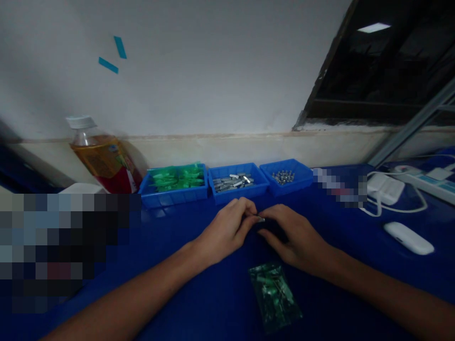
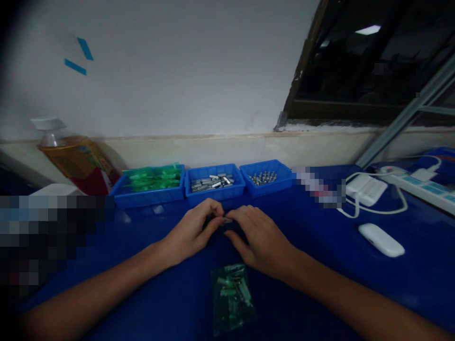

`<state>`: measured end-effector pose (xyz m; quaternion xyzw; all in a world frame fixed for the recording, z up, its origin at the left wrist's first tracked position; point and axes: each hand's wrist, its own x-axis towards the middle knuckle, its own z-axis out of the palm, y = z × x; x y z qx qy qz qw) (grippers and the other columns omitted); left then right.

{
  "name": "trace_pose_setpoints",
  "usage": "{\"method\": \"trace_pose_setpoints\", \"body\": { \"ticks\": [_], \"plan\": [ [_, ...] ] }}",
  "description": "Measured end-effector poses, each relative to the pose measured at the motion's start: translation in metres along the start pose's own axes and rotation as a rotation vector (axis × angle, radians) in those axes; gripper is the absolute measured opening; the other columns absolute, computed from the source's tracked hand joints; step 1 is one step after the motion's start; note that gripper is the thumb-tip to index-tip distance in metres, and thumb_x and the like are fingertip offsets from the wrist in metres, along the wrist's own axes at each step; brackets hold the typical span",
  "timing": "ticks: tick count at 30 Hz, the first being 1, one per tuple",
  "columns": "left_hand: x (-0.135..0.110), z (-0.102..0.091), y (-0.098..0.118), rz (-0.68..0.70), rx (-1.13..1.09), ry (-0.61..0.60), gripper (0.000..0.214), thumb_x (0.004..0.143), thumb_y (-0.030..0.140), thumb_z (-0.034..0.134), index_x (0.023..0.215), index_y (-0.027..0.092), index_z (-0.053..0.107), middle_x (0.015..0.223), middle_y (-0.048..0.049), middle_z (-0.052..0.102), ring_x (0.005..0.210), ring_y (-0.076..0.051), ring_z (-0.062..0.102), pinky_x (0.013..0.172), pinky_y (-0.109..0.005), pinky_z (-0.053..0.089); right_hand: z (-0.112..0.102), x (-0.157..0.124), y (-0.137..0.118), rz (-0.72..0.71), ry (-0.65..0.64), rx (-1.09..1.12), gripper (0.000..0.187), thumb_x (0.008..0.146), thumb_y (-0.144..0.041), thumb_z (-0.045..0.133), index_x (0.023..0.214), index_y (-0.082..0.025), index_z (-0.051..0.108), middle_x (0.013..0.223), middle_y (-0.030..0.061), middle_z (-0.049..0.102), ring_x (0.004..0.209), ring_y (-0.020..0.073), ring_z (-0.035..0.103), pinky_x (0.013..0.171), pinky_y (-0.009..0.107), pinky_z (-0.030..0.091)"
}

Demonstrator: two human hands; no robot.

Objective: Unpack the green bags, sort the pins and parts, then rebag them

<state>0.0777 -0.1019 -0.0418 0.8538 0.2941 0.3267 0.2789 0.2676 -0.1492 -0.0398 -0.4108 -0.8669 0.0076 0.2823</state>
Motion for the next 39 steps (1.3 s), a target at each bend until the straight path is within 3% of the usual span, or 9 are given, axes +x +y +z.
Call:
{"method": "trace_pose_setpoints", "body": {
  "ticks": [5, 12, 15, 22, 26, 29, 34, 39],
  "plan": [
    [-0.003, -0.002, 0.005, 0.066, 0.007, -0.033, 0.007, 0.093, 0.021, 0.042, 0.091, 0.019, 0.048, 0.084, -0.0015, 0.054, 0.081, -0.014, 0.052, 0.071, -0.028, 0.042, 0.004, 0.006, 0.002, -0.018, 0.064, 0.071, 0.003, 0.089, -0.020, 0.049, 0.092, -0.020, 0.051, 0.083, 0.0033, 0.061, 0.076, 0.0145, 0.057, 0.068, 0.027, 0.045],
    [-0.004, -0.003, 0.006, 0.103, 0.049, -0.003, 0.014, 0.084, 0.015, 0.052, 0.098, 0.018, 0.051, 0.089, -0.0026, 0.056, 0.083, -0.016, 0.052, 0.071, -0.028, 0.043, 0.003, 0.002, 0.000, 0.135, 0.120, 0.216, 0.003, 0.090, -0.022, 0.048, 0.090, -0.021, 0.051, 0.076, -0.0001, 0.064, 0.066, 0.0118, 0.062, 0.057, 0.022, 0.044],
    [-0.003, -0.002, 0.007, 0.099, 0.085, 0.040, 0.008, 0.089, 0.019, 0.048, 0.095, 0.018, 0.053, 0.084, -0.0018, 0.057, 0.081, -0.016, 0.052, 0.070, -0.028, 0.042, 0.004, 0.003, 0.000, 0.106, 0.124, 0.206, 0.005, 0.089, -0.021, 0.050, 0.093, -0.021, 0.052, 0.079, 0.0006, 0.065, 0.069, 0.0120, 0.062, 0.059, 0.022, 0.046],
    [-0.001, -0.002, 0.007, 0.017, 0.127, 0.095, 0.021, 0.095, 0.031, 0.039, 0.089, 0.018, 0.055, 0.082, -0.0019, 0.060, 0.080, -0.016, 0.053, 0.072, -0.029, 0.041, -0.003, 0.015, 0.001, -0.045, 0.165, 0.023, 0.010, 0.087, -0.019, 0.051, 0.096, -0.018, 0.055, 0.086, 0.0055, 0.063, 0.080, 0.0164, 0.059, 0.072, 0.030, 0.047],
    [0.001, -0.001, 0.004, -0.023, 0.141, 0.063, 0.025, 0.095, 0.034, 0.036, 0.093, 0.018, 0.055, 0.082, -0.0021, 0.061, 0.080, -0.017, 0.053, 0.073, -0.031, 0.041, -0.015, 0.043, 0.009, -0.050, 0.170, -0.094, 0.010, 0.086, -0.018, 0.050, 0.091, -0.015, 0.058, 0.082, 0.0066, 0.061, 0.078, 0.0172, 0.057, 0.071, 0.030, 0.045],
    [-0.001, -0.001, 0.007, 0.049, 0.194, -0.018, 0.026, 0.092, 0.039, 0.042, 0.102, 0.019, 0.055, 0.088, -0.0027, 0.062, 0.085, -0.019, 0.052, 0.078, -0.034, 0.040, -0.015, 0.080, 0.022, 0.067, 0.184, -0.085, 0.009, 0.082, -0.015, 0.054, 0.087, -0.013, 0.060, 0.077, 0.0051, 0.061, 0.070, 0.0143, 0.056, 0.067, 0.026, 0.043],
    [-0.008, -0.001, 0.014, 0.259, 0.345, -0.231, 0.041, 0.078, 0.055, 0.059, 0.102, 0.022, 0.059, 0.101, -0.0042, 0.060, 0.097, -0.023, 0.050, 0.082, -0.038, 0.034, 0.011, 0.140, 0.040, 0.161, -0.092, -0.129, 0.012, 0.078, -0.016, 0.060, 0.087, -0.013, 0.066, 0.076, 0.0046, 0.066, 0.069, 0.0136, 0.058, 0.065, 0.023, 0.041],
    [-0.008, 0.001, 0.009, 0.281, 0.391, -0.254, 0.023, 0.084, 0.039, 0.057, 0.099, 0.022, 0.061, 0.100, -0.0029, 0.058, 0.096, -0.020, 0.050, 0.080, -0.035, 0.033, 0.034, 0.164, 0.043, 0.169, -0.117, -0.186, 0.017, 0.074, -0.010, 0.058, 0.088, -0.014, 0.068, 0.078, 0.0067, 0.068, 0.073, 0.0166, 0.060, 0.067, 0.025, 0.039]
  ]
}}
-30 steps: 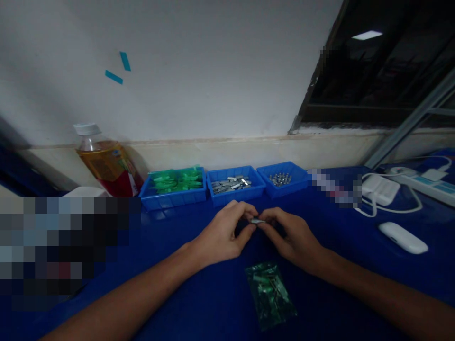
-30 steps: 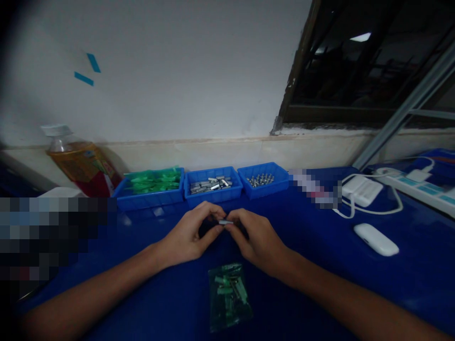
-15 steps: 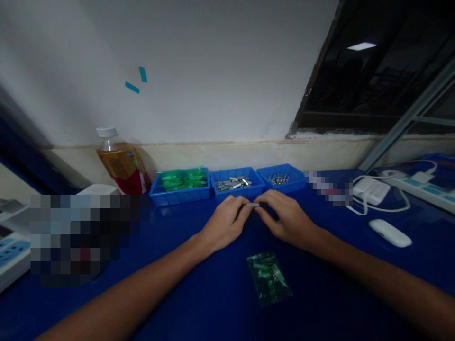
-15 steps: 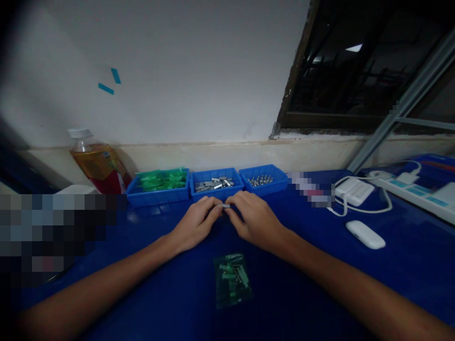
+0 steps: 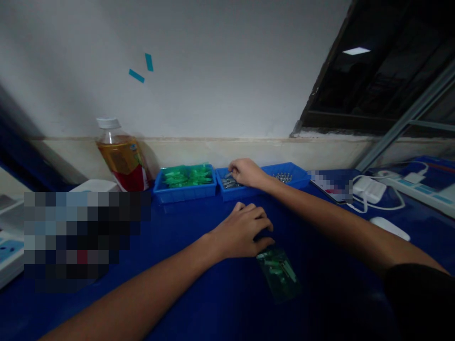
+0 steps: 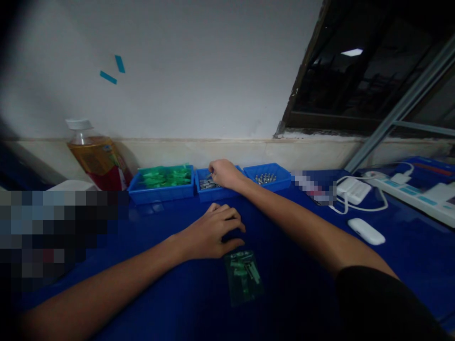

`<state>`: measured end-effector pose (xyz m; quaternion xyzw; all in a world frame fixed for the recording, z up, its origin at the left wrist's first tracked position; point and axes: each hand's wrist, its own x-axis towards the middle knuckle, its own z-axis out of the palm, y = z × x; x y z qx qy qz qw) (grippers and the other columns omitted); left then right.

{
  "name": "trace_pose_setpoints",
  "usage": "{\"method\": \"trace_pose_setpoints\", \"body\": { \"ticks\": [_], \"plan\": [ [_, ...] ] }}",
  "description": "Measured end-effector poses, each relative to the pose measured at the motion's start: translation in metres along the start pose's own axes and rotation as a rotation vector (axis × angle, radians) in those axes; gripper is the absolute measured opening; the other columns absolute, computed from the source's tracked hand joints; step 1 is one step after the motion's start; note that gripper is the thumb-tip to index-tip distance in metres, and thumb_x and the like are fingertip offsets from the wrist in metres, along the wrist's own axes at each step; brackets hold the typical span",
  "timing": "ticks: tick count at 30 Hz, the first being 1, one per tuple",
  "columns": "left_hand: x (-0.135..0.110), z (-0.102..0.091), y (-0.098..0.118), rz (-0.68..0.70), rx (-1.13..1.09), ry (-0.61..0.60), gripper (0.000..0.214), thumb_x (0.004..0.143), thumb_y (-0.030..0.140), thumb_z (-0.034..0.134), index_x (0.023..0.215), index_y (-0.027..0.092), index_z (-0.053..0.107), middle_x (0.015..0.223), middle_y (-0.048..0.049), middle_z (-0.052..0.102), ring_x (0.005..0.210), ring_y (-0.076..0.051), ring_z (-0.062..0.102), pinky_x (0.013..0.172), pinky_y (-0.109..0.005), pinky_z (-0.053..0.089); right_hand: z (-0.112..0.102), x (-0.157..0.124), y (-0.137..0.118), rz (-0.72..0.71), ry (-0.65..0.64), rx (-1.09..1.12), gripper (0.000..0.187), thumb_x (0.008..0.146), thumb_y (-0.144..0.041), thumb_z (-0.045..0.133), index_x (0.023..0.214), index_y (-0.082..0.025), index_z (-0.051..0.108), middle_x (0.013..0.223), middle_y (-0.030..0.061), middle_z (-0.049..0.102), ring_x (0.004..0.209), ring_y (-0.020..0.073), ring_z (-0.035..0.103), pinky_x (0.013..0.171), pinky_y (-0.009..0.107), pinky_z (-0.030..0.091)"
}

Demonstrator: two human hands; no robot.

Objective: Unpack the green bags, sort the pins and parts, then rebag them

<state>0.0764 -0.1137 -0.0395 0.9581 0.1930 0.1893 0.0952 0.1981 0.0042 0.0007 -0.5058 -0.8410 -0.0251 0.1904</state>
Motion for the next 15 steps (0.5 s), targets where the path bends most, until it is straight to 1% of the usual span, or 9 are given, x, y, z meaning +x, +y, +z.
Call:
{"method": "trace_pose_setpoints", "body": {
  "ticks": [2, 5, 8, 11, 13, 15],
  "plan": [
    [0.000, 0.002, -0.001, -0.006, 0.011, 0.017, 0.018, 0.086, 0.033, 0.055, 0.097, 0.021, 0.061, 0.098, -0.0027, 0.058, 0.094, -0.020, 0.051, 0.078, -0.034, 0.034, -0.002, -0.002, -0.003, 0.029, 0.016, -0.023, 0.020, 0.075, -0.009, 0.056, 0.092, -0.013, 0.066, 0.079, 0.0076, 0.068, 0.073, 0.0173, 0.060, 0.067, 0.026, 0.038],
    [0.000, 0.003, -0.001, -0.015, 0.024, 0.051, 0.016, 0.088, 0.029, 0.051, 0.094, 0.019, 0.062, 0.094, -0.0037, 0.059, 0.090, -0.019, 0.053, 0.075, -0.035, 0.034, -0.012, -0.017, -0.010, 0.034, 0.060, -0.011, 0.014, 0.081, -0.019, 0.055, 0.091, -0.013, 0.063, 0.078, 0.0073, 0.066, 0.070, 0.0165, 0.058, 0.064, 0.026, 0.038],
    [0.000, 0.004, -0.001, -0.018, 0.027, 0.083, 0.015, 0.088, 0.028, 0.051, 0.091, 0.019, 0.062, 0.091, -0.0043, 0.061, 0.087, -0.020, 0.055, 0.074, -0.035, 0.036, -0.020, -0.046, -0.016, -0.063, 0.100, 0.034, 0.018, 0.088, -0.029, 0.050, 0.084, -0.015, 0.061, 0.080, 0.0063, 0.064, 0.073, 0.0164, 0.056, 0.067, 0.028, 0.040],
    [0.001, 0.004, -0.002, 0.037, 0.009, 0.120, 0.015, 0.088, 0.024, 0.048, 0.086, 0.018, 0.062, 0.082, -0.0030, 0.063, 0.081, -0.018, 0.056, 0.075, -0.033, 0.038, -0.018, -0.072, -0.014, -0.160, 0.067, 0.030, 0.017, 0.086, -0.033, 0.053, 0.089, -0.017, 0.060, 0.089, 0.0057, 0.063, 0.084, 0.0188, 0.055, 0.076, 0.032, 0.039],
    [0.000, 0.003, -0.002, 0.096, 0.013, 0.193, 0.017, 0.088, 0.021, 0.045, 0.084, 0.017, 0.062, 0.077, -0.0022, 0.063, 0.075, -0.016, 0.056, 0.074, -0.031, 0.040, -0.015, -0.082, -0.010, -0.170, 0.051, 0.041, 0.016, 0.084, -0.031, 0.058, 0.093, -0.018, 0.058, 0.093, 0.0053, 0.062, 0.088, 0.0196, 0.054, 0.078, 0.033, 0.039],
    [-0.001, -0.001, -0.002, 0.136, 0.045, 0.302, 0.021, 0.090, 0.021, 0.042, 0.085, 0.016, 0.062, 0.075, -0.0026, 0.063, 0.072, -0.015, 0.055, 0.071, -0.030, 0.040, -0.011, -0.089, -0.005, -0.162, 0.050, 0.052, 0.012, 0.082, -0.026, 0.058, 0.091, -0.018, 0.056, 0.091, 0.0049, 0.061, 0.086, 0.0193, 0.053, 0.076, 0.033, 0.038]
  ]
}}
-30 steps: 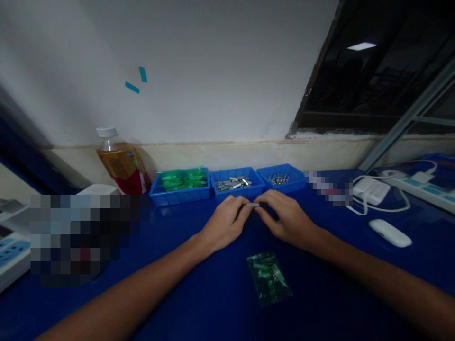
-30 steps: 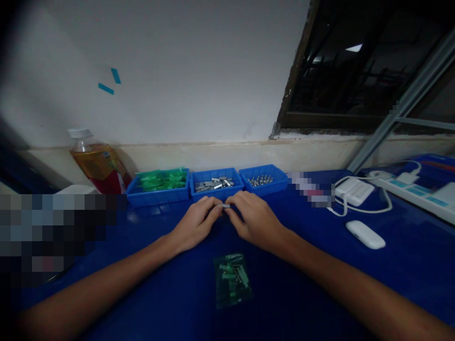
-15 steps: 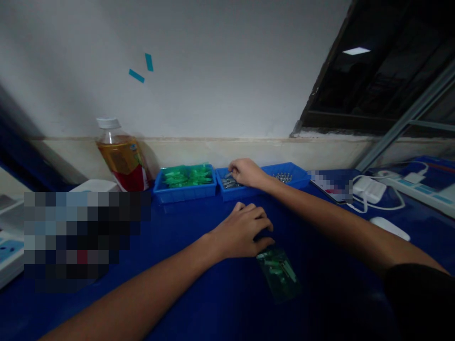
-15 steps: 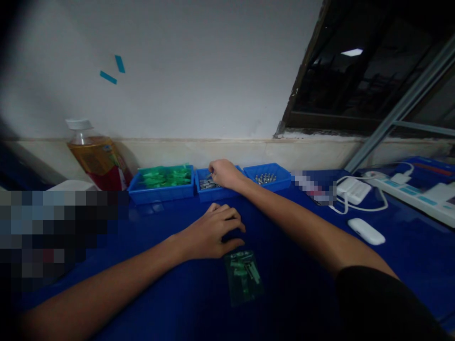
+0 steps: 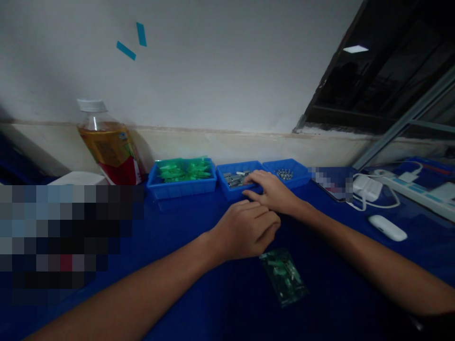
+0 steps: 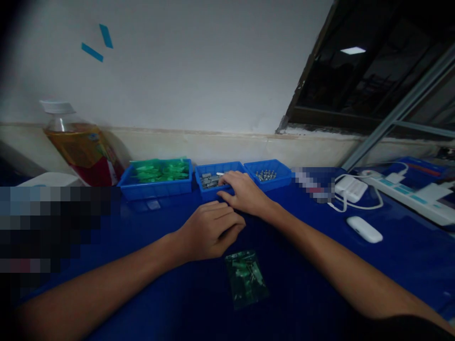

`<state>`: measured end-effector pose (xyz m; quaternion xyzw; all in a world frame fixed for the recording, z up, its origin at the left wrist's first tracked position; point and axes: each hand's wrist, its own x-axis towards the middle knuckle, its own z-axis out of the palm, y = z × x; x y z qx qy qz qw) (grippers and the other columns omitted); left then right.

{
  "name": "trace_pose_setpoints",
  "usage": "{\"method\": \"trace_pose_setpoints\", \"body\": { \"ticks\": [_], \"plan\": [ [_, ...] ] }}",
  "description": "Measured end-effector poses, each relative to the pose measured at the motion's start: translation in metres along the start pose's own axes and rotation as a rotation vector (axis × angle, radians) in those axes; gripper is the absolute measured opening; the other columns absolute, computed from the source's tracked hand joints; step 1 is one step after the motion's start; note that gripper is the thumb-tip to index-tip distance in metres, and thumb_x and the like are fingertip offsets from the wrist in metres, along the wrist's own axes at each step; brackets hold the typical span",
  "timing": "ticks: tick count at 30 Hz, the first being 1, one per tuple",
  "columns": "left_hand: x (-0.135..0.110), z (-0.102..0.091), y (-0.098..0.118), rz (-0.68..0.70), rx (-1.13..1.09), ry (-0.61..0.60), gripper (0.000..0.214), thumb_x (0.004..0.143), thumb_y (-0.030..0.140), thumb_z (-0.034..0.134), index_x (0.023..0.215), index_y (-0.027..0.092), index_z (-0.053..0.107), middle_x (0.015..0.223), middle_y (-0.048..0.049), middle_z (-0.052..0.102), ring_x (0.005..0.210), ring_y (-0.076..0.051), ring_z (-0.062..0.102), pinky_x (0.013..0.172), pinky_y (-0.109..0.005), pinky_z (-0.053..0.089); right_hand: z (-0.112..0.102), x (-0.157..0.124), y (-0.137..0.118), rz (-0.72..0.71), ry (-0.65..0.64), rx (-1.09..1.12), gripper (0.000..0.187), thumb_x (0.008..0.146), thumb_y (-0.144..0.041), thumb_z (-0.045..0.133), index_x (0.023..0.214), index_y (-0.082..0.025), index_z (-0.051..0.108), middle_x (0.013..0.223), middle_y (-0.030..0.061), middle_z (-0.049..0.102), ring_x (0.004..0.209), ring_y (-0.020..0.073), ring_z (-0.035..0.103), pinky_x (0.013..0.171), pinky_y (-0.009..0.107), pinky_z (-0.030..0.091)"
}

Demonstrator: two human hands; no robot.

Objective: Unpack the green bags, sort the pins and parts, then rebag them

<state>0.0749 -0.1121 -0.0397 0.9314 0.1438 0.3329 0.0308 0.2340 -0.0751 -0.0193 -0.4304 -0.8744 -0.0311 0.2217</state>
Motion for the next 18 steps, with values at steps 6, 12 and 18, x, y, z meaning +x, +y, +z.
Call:
{"method": "trace_pose_setpoints", "body": {
  "ticks": [6, 12, 18],
  "plan": [
    [0.004, -0.015, -0.005, -0.108, 0.171, 0.203, 0.022, 0.091, 0.025, 0.040, 0.091, 0.016, 0.060, 0.092, -0.0062, 0.063, 0.088, -0.020, 0.053, 0.077, -0.036, 0.038, 0.008, -0.021, -0.002, -0.122, 0.093, -0.072, 0.005, 0.081, -0.020, 0.050, 0.085, -0.018, 0.053, 0.083, 0.0063, 0.056, 0.078, 0.0203, 0.047, 0.068, 0.033, 0.034],
    [0.006, -0.012, -0.023, -0.521, 0.139, 0.410, 0.029, 0.089, 0.030, 0.046, 0.115, 0.016, 0.047, 0.124, -0.0115, 0.047, 0.117, -0.024, 0.042, 0.098, -0.042, 0.034, 0.008, -0.036, -0.016, -0.111, 0.176, -0.100, 0.008, 0.085, -0.023, 0.052, 0.081, -0.018, 0.055, 0.077, 0.0060, 0.055, 0.074, 0.0197, 0.045, 0.067, 0.033, 0.035],
    [0.003, -0.003, -0.029, -0.567, -0.043, 0.390, 0.034, 0.092, 0.029, 0.041, 0.122, 0.014, 0.040, 0.134, -0.0149, 0.039, 0.130, -0.023, 0.032, 0.109, -0.044, 0.027, 0.007, -0.041, -0.018, -0.155, 0.208, -0.074, 0.010, 0.086, -0.021, 0.051, 0.078, -0.017, 0.056, 0.071, 0.0044, 0.053, 0.069, 0.0183, 0.044, 0.065, 0.032, 0.035]
  ]
}}
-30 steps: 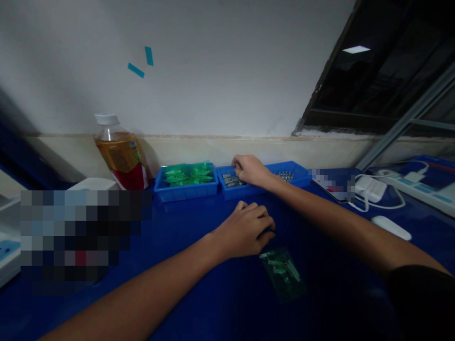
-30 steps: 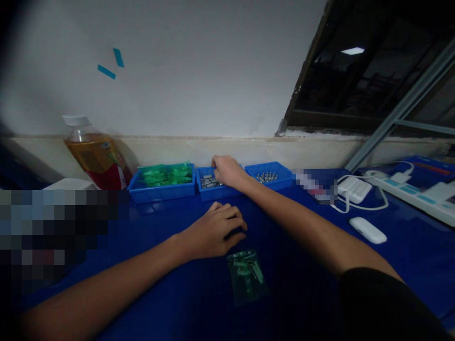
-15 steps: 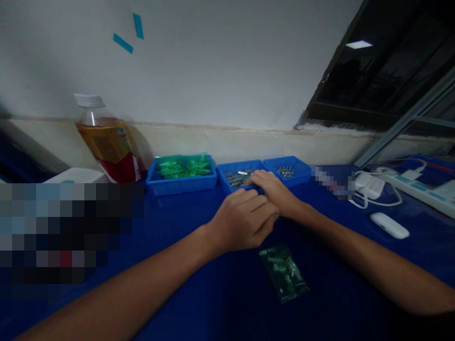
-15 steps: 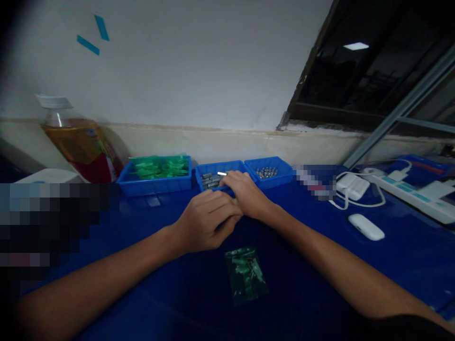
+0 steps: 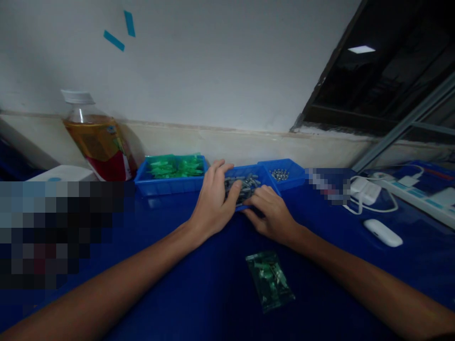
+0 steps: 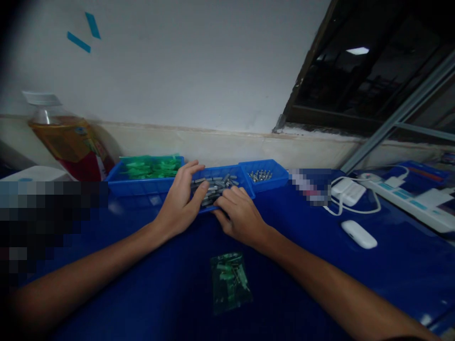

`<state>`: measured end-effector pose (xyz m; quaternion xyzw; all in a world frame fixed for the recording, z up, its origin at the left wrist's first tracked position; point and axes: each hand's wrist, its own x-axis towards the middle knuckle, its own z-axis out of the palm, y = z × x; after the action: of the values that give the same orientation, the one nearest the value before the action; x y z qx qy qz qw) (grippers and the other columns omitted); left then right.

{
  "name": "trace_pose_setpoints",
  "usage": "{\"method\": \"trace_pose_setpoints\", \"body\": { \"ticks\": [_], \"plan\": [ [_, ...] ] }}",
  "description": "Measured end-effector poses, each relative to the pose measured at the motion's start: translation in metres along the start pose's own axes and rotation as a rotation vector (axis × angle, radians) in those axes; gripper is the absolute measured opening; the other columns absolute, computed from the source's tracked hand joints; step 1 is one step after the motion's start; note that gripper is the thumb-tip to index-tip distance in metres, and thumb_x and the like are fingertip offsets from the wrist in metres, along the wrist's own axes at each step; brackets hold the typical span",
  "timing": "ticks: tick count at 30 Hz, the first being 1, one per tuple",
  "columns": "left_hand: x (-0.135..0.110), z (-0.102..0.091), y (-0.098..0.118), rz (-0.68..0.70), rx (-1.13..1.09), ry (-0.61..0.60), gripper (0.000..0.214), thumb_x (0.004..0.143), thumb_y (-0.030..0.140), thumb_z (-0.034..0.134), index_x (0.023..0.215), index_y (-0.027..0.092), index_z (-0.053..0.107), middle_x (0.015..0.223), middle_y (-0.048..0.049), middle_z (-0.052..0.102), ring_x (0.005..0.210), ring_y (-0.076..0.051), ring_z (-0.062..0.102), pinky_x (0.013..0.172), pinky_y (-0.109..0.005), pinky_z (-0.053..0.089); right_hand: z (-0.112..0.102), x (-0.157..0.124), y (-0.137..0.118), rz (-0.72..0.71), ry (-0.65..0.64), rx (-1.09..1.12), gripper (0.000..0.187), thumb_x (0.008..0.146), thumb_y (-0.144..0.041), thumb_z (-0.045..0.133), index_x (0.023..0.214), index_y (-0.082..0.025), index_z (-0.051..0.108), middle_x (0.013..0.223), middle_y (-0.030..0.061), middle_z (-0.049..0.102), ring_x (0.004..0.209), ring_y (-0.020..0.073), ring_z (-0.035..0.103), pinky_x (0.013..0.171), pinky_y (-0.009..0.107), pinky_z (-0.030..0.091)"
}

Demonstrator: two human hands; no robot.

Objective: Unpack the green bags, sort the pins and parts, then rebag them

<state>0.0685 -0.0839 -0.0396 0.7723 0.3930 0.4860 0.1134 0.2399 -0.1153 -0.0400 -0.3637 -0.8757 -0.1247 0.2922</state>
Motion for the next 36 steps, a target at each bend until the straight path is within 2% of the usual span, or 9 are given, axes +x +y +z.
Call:
{"method": "trace_pose_setpoints", "body": {
  "ticks": [15, 20, 24, 32, 36],
  "plan": [
    [-0.0050, 0.0002, 0.0026, 0.005, 0.036, -0.042, 0.013, 0.088, 0.022, 0.046, 0.097, 0.018, 0.054, 0.126, -0.0110, 0.039, 0.124, -0.026, 0.036, 0.105, -0.049, 0.032, 0.0000, -0.0041, 0.0026, 0.007, -0.002, -0.006, 0.014, 0.088, -0.025, 0.050, 0.079, -0.018, 0.058, 0.073, 0.0050, 0.054, 0.071, 0.0185, 0.046, 0.066, 0.033, 0.037],
    [-0.0059, 0.0001, 0.0041, -0.001, 0.027, -0.026, 0.028, 0.088, 0.021, 0.047, 0.115, 0.019, 0.044, 0.137, -0.0136, 0.027, 0.135, -0.028, 0.024, 0.106, -0.052, 0.031, 0.0008, -0.0053, 0.0031, 0.013, 0.004, -0.002, 0.012, 0.087, -0.024, 0.051, 0.079, -0.018, 0.058, 0.075, 0.0052, 0.055, 0.072, 0.0183, 0.047, 0.067, 0.033, 0.038],
    [-0.0053, 0.0014, 0.0025, -0.016, 0.006, -0.030, 0.033, 0.087, 0.022, 0.047, 0.119, 0.018, 0.038, 0.133, -0.0154, 0.031, 0.135, -0.028, 0.023, 0.107, -0.053, 0.030, 0.0007, -0.0049, 0.0029, 0.015, 0.013, 0.012, 0.012, 0.087, -0.024, 0.051, 0.080, -0.018, 0.059, 0.074, 0.0046, 0.055, 0.071, 0.0179, 0.047, 0.066, 0.032, 0.038],
    [-0.0036, 0.0023, 0.0021, -0.063, -0.030, -0.044, 0.011, 0.086, 0.019, 0.046, 0.096, 0.016, 0.051, 0.119, -0.0119, 0.033, 0.128, -0.026, 0.031, 0.105, -0.045, 0.034, 0.0001, -0.0033, 0.0021, 0.025, 0.015, 0.030, 0.011, 0.087, -0.024, 0.053, 0.080, -0.017, 0.058, 0.075, 0.0054, 0.057, 0.072, 0.0182, 0.048, 0.067, 0.032, 0.038],
    [-0.0031, 0.0017, 0.0023, -0.068, -0.049, -0.046, 0.010, 0.087, 0.019, 0.045, 0.091, 0.017, 0.054, 0.115, -0.0098, 0.034, 0.126, -0.025, 0.032, 0.103, -0.042, 0.036, -0.0004, -0.0029, 0.0002, 0.047, -0.010, 0.014, 0.009, 0.087, -0.023, 0.053, 0.080, -0.017, 0.056, 0.078, 0.0059, 0.058, 0.074, 0.0186, 0.048, 0.068, 0.033, 0.037]
  ]
}}
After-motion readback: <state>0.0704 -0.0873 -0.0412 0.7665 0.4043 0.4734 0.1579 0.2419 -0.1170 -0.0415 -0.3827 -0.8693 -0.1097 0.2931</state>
